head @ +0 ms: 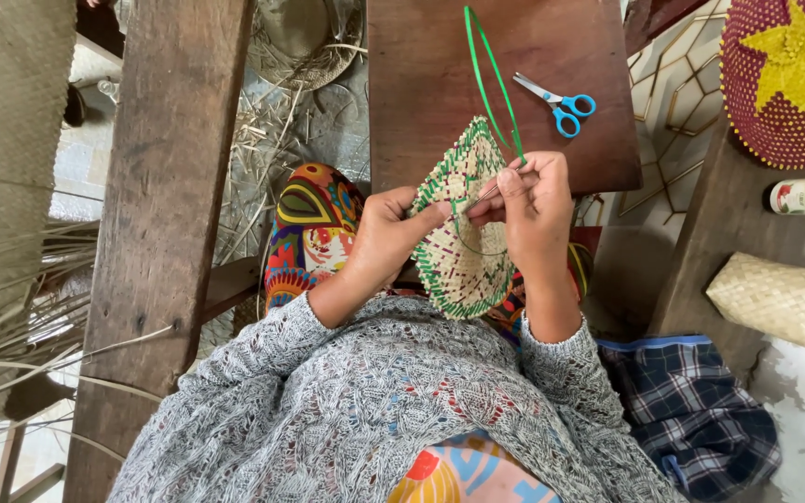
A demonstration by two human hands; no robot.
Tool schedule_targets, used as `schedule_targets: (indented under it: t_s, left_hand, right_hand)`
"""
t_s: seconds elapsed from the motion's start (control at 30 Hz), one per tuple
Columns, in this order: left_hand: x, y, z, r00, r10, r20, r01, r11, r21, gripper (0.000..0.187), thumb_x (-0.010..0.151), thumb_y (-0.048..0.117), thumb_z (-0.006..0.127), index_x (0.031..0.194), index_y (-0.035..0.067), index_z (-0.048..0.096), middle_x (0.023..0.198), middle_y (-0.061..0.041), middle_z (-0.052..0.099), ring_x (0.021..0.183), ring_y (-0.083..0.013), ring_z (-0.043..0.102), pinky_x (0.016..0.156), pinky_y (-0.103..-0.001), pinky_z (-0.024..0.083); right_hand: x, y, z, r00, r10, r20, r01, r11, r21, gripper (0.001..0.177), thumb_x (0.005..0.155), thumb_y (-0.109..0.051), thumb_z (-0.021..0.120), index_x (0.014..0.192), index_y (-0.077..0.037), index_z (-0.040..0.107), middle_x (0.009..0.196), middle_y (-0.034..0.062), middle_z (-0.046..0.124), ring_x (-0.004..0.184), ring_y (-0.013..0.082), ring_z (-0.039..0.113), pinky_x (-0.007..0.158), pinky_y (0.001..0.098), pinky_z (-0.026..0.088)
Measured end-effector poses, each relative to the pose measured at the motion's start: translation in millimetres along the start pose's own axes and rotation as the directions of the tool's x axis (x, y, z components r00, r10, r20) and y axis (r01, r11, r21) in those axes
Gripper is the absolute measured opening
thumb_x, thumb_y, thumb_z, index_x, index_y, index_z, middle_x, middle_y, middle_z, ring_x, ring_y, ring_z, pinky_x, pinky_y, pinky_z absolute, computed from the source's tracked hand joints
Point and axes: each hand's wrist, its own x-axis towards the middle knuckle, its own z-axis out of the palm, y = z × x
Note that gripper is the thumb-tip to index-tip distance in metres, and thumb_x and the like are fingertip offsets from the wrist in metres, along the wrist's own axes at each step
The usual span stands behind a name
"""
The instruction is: The person weaves a handheld fan by threading thin green strips through a circular woven base using a needle.
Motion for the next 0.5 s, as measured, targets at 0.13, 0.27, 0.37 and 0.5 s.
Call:
schedule_targets:
  t_s: [0.13,0.27,0.37,0.5]
  left_hand:
    - [-1,10,0,1.0,0.009,0.002,-0.009,1.0,0.009,0.014,0.082,0.006,0.084,0.076,0.003,0.072,0.058,-0.001,0.061,0.06,-0.0033,0.054,0.053,-0.017,0.043]
    - [-3,16,1,0.999,0.045,0.011,-0.045,0.998,0.038,0.015,0.083,0.007,0.083,0.075,0.005,0.071,0.057,0.002,0.058,0.061,-0.0015,0.05,0.055,-0.015,0.04]
    - [-4,15,3,0.999,0.046,0.011,-0.046,0.998,0.034,0.015,0.083,0.007,0.084,0.075,0.005,0.071,0.058,0.003,0.058,0.062,-0.0011,0.049,0.056,-0.016,0.04]
    - [-4,16,4,0.999,0.052,0.01,-0.052,0.998,0.027,0.016,0.084,0.008,0.084,0.076,0.005,0.071,0.059,0.003,0.057,0.063,-0.0015,0.048,0.056,-0.016,0.039]
  right_hand:
    - [1,1,4,0.997,0.063,-0.045,-0.061,0.997,0.051,0.016,0.11,-0.012,0.052,0.113,-0.005,0.038,0.082,0.0269,0.068,0.06,0.0352,0.074,0.048,0.0426,0.065]
    - [5,8,1,0.979,0.176,-0.103,-0.149,0.962,0.229,0.015,0.109,-0.011,0.051,0.114,-0.008,0.038,0.082,0.0228,0.067,0.058,0.0328,0.073,0.046,0.0395,0.066]
    - [5,3,-1,0.97,0.195,-0.146,-0.15,0.951,0.272,0.014,0.109,-0.011,0.05,0.114,-0.008,0.038,0.082,0.022,0.066,0.058,0.0331,0.073,0.046,0.0394,0.067]
    - [1,-6,0,0.978,0.13,-0.161,-0.085,0.962,0.259,0.015,0.11,-0.013,0.051,0.114,-0.007,0.037,0.082,0.0226,0.066,0.059,0.0334,0.074,0.048,0.0383,0.067]
